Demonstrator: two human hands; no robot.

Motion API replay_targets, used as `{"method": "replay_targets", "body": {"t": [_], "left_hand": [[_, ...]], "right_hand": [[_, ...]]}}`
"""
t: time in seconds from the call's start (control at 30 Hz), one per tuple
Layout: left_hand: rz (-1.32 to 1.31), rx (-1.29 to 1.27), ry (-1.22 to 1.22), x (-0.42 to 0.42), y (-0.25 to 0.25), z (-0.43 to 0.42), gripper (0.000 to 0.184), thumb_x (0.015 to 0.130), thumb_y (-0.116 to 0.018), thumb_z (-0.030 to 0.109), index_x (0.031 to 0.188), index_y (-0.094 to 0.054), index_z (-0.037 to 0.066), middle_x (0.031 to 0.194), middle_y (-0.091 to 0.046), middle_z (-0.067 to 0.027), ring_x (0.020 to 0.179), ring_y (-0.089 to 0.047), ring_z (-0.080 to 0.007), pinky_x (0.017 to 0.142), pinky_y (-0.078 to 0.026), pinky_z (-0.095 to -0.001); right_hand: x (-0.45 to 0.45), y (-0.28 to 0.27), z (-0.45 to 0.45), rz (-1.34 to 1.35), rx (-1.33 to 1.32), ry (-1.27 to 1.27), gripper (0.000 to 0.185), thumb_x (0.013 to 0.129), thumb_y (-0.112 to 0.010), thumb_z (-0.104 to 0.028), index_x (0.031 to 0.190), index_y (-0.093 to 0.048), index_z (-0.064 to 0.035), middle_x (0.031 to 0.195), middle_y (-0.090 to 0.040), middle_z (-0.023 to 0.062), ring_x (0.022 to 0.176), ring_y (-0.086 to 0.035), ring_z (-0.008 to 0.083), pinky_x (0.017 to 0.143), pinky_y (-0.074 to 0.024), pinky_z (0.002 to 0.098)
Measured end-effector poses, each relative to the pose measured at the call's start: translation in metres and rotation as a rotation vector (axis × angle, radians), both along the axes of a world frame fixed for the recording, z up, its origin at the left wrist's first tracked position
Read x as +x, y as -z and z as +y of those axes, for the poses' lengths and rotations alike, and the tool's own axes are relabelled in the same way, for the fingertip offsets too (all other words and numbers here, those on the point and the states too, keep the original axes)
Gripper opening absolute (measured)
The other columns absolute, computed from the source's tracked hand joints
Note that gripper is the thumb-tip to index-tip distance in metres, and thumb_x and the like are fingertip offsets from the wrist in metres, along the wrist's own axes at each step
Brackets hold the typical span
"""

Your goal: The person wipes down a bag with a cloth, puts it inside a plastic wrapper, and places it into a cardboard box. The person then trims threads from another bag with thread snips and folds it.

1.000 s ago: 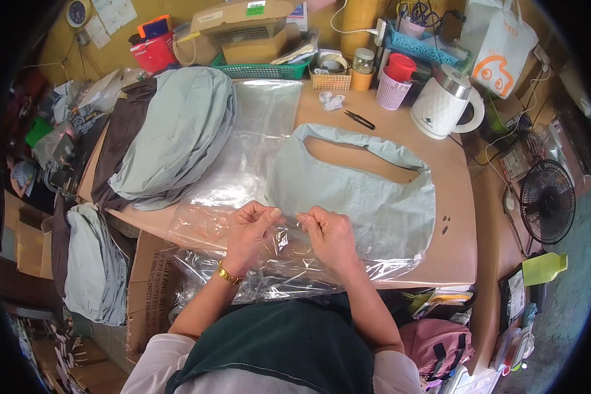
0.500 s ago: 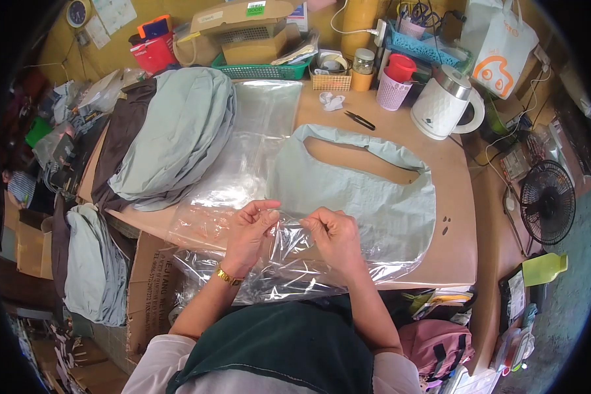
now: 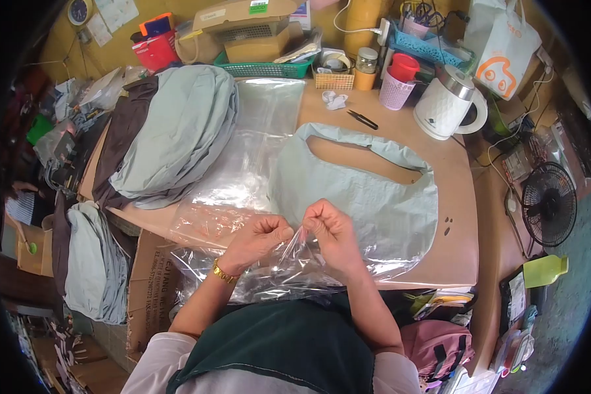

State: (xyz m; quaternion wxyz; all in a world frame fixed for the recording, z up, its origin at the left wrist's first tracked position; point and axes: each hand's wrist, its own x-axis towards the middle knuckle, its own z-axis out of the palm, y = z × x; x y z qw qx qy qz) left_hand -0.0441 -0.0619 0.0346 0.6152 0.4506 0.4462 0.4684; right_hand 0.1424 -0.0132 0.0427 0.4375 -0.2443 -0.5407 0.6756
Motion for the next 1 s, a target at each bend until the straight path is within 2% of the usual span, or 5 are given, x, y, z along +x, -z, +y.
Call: {"method": "replay_targets", "body": {"t": [0.23, 0.6, 0.7, 0.87, 1.0], "left_hand": [[-0.716, -0.207, 0.039, -0.011, -0.026, 0.010, 0.028, 0.098, -0.054, 0.033, 0.081, -0.053, 0.010, 0.066, -0.043, 0.0027, 0.058, -0.044, -0.0098, 0.058, -0.044, -0.0282], [-0.587, 0.073, -0.433, -0.167, -0.053, 0.046, 0.035, 0.097, -0.056, 0.039, 0.073, -0.049, 0.015, 0.057, -0.035, 0.0072, 0.044, -0.028, -0.0045, 0.041, -0.024, -0.0222], [-0.391, 0.152, -0.473, -0.168, -0.065, 0.045, 0.036, 0.097, -0.055, 0.040, 0.072, -0.049, 0.015, 0.058, -0.034, 0.0073, 0.045, -0.028, -0.0043, 0.041, -0.024, -0.0217], [0.459, 0.289, 0.712, -0.127, -0.063, 0.024, 0.017, 0.091, -0.063, 0.016, 0.100, -0.064, 0.002, 0.075, -0.061, -0.0003, 0.076, -0.055, -0.0080, 0.074, -0.046, -0.0249], [-0.218, 0.112, -0.021, -0.112, -0.068, 0.024, 0.020, 0.089, -0.066, 0.015, 0.103, -0.065, 0.001, 0.079, -0.064, -0.0028, 0.076, -0.057, -0.0106, 0.077, -0.049, -0.0271]], "right_hand": [[0.015, -0.037, 0.001, -0.211, -0.075, -0.451, 0.016, 0.086, -0.071, -0.011, 0.095, -0.058, -0.0060, 0.067, -0.049, -0.0063, 0.065, -0.041, -0.0003, 0.057, -0.0330, 0.0182], [0.069, -0.034, 0.003, -0.356, 0.570, -0.977, 0.013, 0.079, -0.078, -0.022, 0.083, -0.068, -0.0149, 0.092, -0.062, -0.0021, 0.096, -0.056, 0.0147, 0.108, -0.0168, 0.0506], [0.082, -0.042, 0.001, -0.264, 0.452, -0.890, 0.011, 0.080, -0.077, -0.021, 0.083, -0.068, -0.0140, 0.097, -0.061, 0.0034, 0.099, -0.056, 0.0191, 0.108, -0.0167, 0.0502], [0.149, -0.013, 0.026, 0.440, 0.248, -0.038, 0.031, 0.076, -0.078, -0.036, 0.088, -0.069, -0.0093, 0.087, -0.062, 0.0064, 0.093, -0.057, 0.0211, 0.092, -0.0386, 0.0476], [0.173, 0.010, 0.029, 0.219, 0.053, -0.168, 0.039, 0.082, -0.073, -0.039, 0.099, -0.067, -0.0050, 0.100, -0.065, 0.0104, 0.080, -0.064, 0.0269, 0.079, -0.0529, 0.0401]]}}
